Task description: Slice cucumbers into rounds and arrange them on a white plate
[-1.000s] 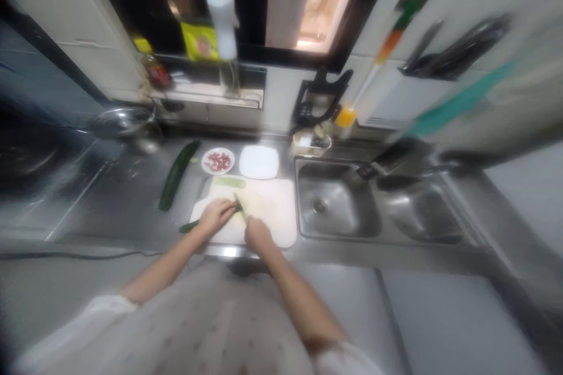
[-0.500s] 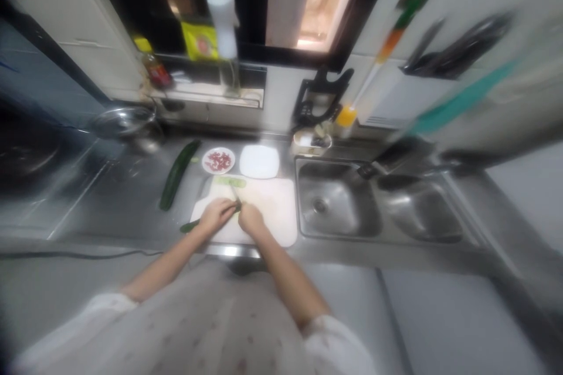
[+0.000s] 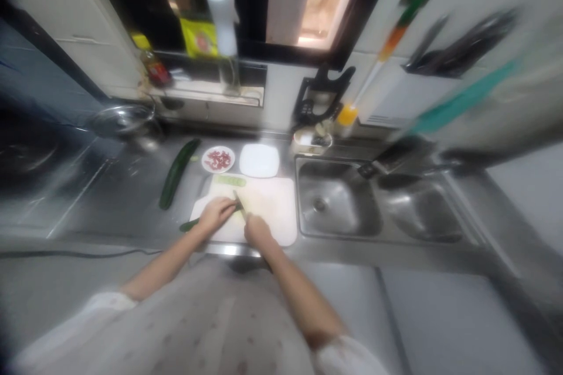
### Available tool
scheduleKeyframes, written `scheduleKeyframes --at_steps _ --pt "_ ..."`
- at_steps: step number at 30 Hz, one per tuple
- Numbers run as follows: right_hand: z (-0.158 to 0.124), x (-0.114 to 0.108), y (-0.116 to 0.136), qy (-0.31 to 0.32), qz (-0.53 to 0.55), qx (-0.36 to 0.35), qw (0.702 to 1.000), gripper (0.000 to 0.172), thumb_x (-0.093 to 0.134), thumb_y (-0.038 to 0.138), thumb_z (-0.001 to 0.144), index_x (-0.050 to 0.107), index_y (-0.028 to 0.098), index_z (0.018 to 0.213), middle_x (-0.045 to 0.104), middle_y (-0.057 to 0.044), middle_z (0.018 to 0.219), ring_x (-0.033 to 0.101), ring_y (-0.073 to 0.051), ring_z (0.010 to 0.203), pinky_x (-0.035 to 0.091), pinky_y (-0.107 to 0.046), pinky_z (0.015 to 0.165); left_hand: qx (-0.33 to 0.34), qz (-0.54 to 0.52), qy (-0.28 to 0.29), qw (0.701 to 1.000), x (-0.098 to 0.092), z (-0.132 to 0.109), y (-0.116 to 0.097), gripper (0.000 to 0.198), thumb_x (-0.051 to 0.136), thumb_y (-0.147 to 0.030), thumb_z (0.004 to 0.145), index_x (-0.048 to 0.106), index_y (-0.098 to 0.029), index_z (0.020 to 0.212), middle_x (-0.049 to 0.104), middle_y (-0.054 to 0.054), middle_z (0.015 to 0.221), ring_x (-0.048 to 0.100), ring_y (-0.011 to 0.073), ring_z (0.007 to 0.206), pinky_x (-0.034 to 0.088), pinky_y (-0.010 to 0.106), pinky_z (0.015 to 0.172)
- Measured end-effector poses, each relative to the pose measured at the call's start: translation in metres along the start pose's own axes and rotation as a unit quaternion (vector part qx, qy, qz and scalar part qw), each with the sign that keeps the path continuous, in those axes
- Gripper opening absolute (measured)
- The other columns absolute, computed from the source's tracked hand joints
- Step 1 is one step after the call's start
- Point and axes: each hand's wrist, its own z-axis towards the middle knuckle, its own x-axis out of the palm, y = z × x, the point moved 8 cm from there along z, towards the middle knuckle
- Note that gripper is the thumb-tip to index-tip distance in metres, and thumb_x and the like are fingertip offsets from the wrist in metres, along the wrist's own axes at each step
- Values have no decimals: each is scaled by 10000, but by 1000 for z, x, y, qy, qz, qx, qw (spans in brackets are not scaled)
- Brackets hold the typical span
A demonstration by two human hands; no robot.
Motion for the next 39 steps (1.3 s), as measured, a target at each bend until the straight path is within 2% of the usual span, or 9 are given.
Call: scheduleKeyframes --at_steps 5,15,27,39 --pt "3 -5 3 -10 4 -3 1000 329 369 107 907 559 80 1173 668 -174 1035 631 -217 977 442 -267 792 6 0 -3 1000 0 0 0 213 533 -300 912 698 -237 1032 690 47 979 590 187 933 464 325 839" --pt "33 -17 23 -32 25 -10 999 343 360 109 922 561 81 1199 664 -168 1065 621 -213 1030 446 -261 832 12 15 8 1000 2 0 -1 223 534 -302 912 686 -242 1063 683 46 981 582 189 934 454 320 830" --pt "12 2 3 -12 -8 2 1000 323 364 113 910 568 92 1160 669 -176 1033 642 -224 973 461 -280 796 0 7 -1 1000 1 0 1 229 531 -306 911 697 -242 1056 686 45 980 583 189 917 457 323 828" --pt "39 -8 21 -27 15 -3 1000 337 370 98 906 575 98 1173 663 -159 1072 618 -209 1044 451 -263 849 3 19 2 1000 -1 -1 -3 226 532 -295 909 691 -235 1059 678 52 973 575 188 913 453 315 817"
